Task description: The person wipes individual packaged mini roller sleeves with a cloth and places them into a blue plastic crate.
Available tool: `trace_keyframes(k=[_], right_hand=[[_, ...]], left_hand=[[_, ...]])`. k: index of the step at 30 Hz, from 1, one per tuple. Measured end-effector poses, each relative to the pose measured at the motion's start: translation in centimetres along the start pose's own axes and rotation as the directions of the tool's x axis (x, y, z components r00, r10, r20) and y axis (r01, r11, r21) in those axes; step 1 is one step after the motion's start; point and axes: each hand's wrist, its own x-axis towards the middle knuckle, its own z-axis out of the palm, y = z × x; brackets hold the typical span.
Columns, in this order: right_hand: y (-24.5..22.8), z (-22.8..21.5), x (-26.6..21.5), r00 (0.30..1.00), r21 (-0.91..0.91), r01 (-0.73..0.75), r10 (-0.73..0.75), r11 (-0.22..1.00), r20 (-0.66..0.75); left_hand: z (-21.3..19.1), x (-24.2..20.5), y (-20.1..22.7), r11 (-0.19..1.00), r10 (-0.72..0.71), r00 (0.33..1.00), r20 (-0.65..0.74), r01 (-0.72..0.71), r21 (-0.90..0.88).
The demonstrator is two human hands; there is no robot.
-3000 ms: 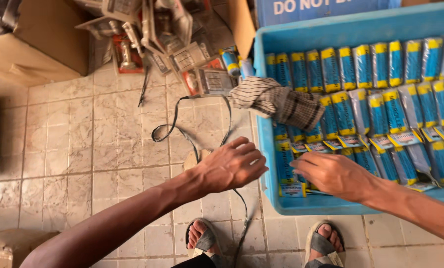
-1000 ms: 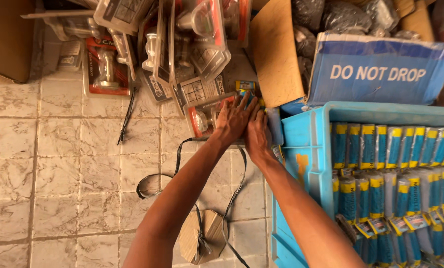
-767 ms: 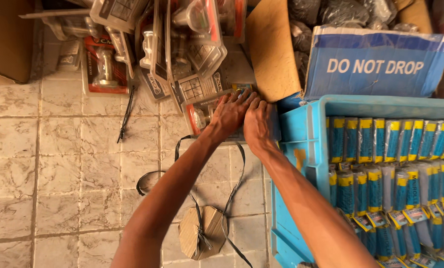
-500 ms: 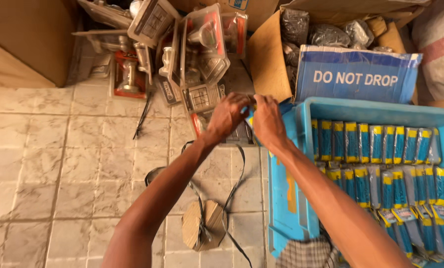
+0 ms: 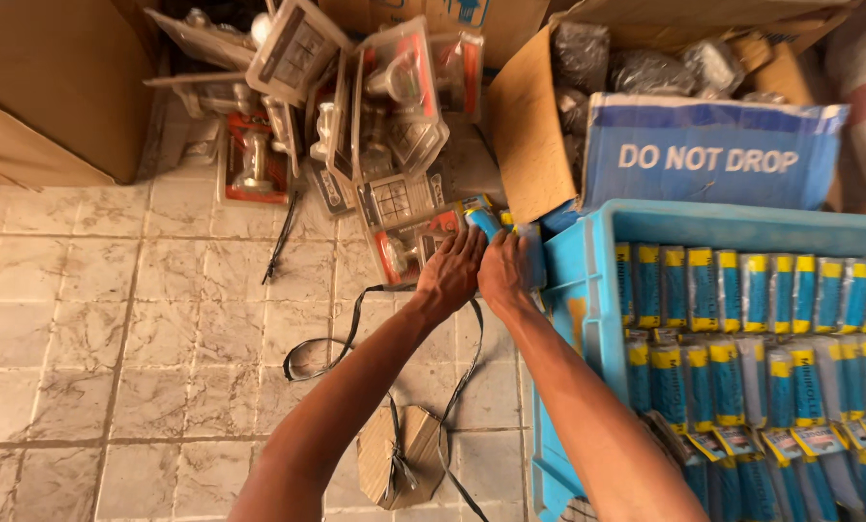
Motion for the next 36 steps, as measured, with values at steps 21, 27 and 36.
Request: trace_keyframes(k=[21, 27, 36], right_hand=[[2.9, -27.3, -6.9, 0.995, 0.802, -0.018, -0.066, 0.598, 0.072], [5.0, -33.0, -15.3, 0.950, 0.809, 0.120, -0.304, 0.575, 0.075], [9.7, -32.5, -18.2, 0.855, 0.897, -0.076, -0.435, 0.435, 0.283]], left_hand=[[-13.9, -2.4, 0.4, 0.595, -0.316, 0.946, -0.070, 0.140, -0.792], [-25.1, -5.7, 6.9, 0.052, -0.426, 0.889, 0.166, 0.208, -0.977], [-30.7, -8.9, 11.2, 0.594, -0.172, 0.976, -0.136, -0.008, -0.804]])
